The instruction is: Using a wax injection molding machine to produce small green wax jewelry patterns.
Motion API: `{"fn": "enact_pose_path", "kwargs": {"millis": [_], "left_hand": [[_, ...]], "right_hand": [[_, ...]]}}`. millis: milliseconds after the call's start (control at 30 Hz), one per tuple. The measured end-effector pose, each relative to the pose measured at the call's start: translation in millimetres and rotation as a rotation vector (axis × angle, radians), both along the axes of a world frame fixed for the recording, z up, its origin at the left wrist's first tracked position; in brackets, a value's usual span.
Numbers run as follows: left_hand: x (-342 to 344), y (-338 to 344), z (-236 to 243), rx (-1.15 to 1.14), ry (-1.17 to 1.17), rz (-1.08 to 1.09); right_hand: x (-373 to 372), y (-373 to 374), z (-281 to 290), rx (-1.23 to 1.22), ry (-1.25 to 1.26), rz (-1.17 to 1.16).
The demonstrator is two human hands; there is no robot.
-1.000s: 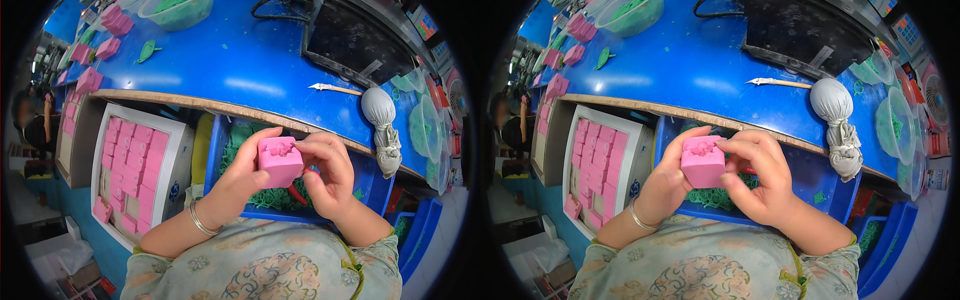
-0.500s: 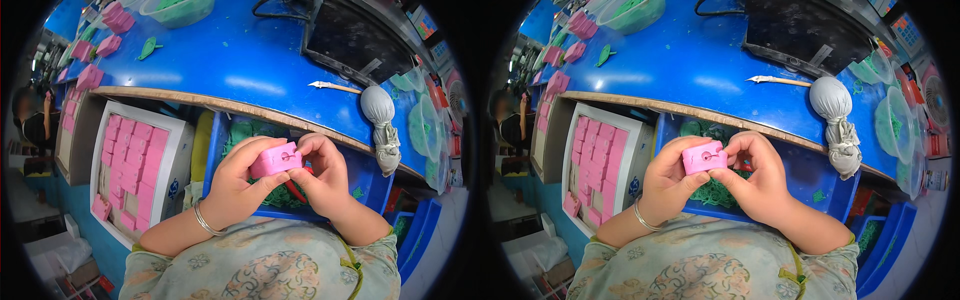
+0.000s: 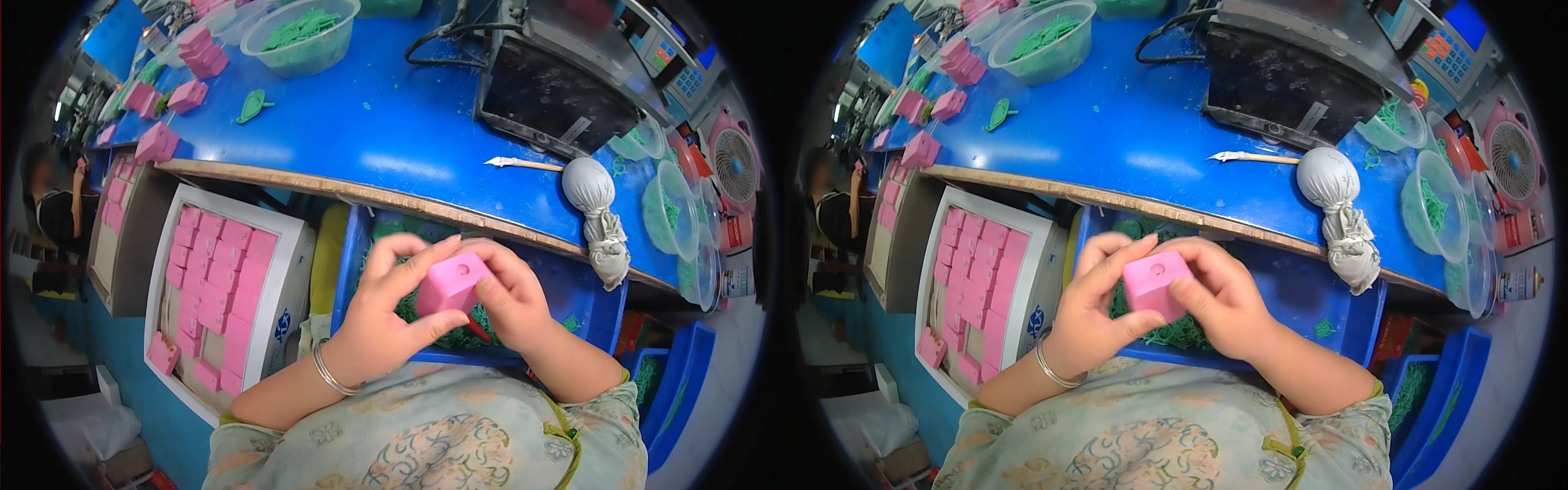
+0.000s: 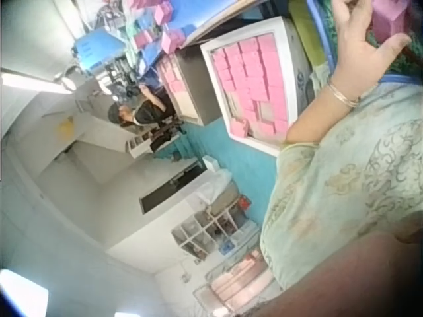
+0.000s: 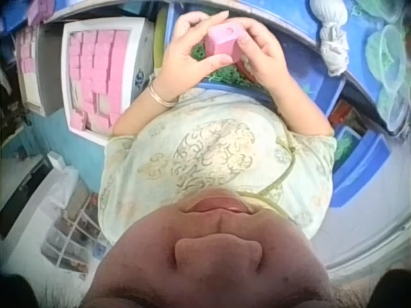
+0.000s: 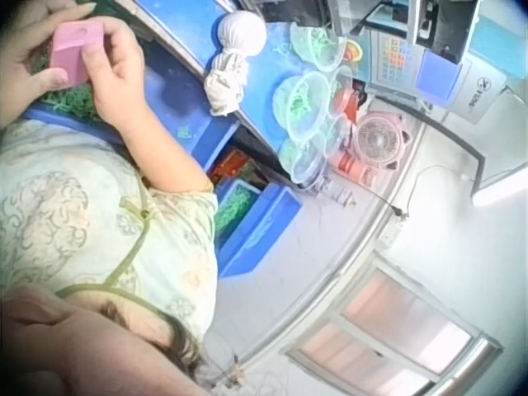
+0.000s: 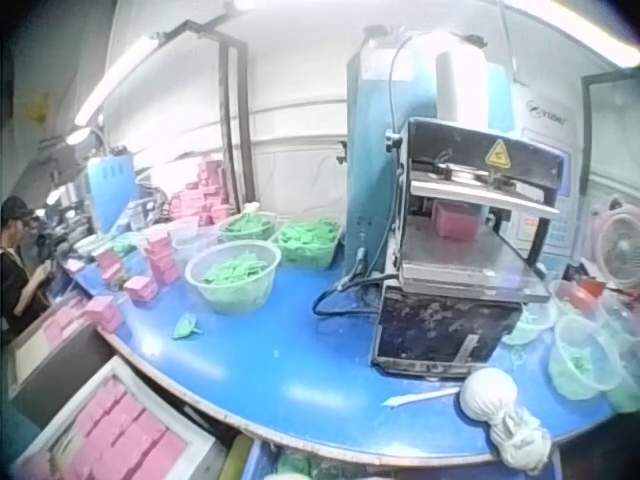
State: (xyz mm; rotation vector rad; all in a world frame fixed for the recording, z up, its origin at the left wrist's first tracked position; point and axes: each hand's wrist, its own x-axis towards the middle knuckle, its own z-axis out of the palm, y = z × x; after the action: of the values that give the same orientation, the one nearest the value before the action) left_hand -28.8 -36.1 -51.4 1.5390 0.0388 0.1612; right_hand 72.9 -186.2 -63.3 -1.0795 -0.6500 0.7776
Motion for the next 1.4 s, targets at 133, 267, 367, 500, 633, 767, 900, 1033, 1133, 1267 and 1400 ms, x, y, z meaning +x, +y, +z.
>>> {"fn": "enact_pose_path", "kwargs": {"millis": [133,267,367,500,633,767,900,1033,1133,1267,1400], "left_hand": [[3,-13,22,0.908,-0.185,-0.059],[4,-19,28,0.961,-0.259,-0.047],[3,-20,32,0.974,-0.288,0.01],[-5,-27,40,1.039,-0.316,0.026],[-15,-34,35,0.914,-0.402,0.057],[-23,-30,37,1.041,-0.462,0.147],[-31,-25,25,1.327,-0.466,0.375],[-23,-26,5,1.012,-0.766,0.55],[-26,-23,9,1.407,-0.762,0.566],[-21,-10,16,1.368,-0.615,0.49],[-28,5,30,-0.264,-0.109,0.185]], "right_hand": [[7,2,-8,0.188,0.852,0.305],[-6,6,-6,0.27,1.039,0.464],[-7,9,5,0.176,0.98,0.399],[-3,8,4,0.261,0.856,0.45],[-18,6,14,0.36,0.817,0.602],[-20,-1,16,0.124,0.603,0.247],[-29,-20,27,-0.012,-0.006,0.128],[-43,-27,37,-0.044,-0.242,0.047],[-40,-25,34,0.056,-0.403,0.065],[1,-24,33,-0.017,-0.284,0.188],[73,-14,106,0.018,0.301,-0.309]]}}
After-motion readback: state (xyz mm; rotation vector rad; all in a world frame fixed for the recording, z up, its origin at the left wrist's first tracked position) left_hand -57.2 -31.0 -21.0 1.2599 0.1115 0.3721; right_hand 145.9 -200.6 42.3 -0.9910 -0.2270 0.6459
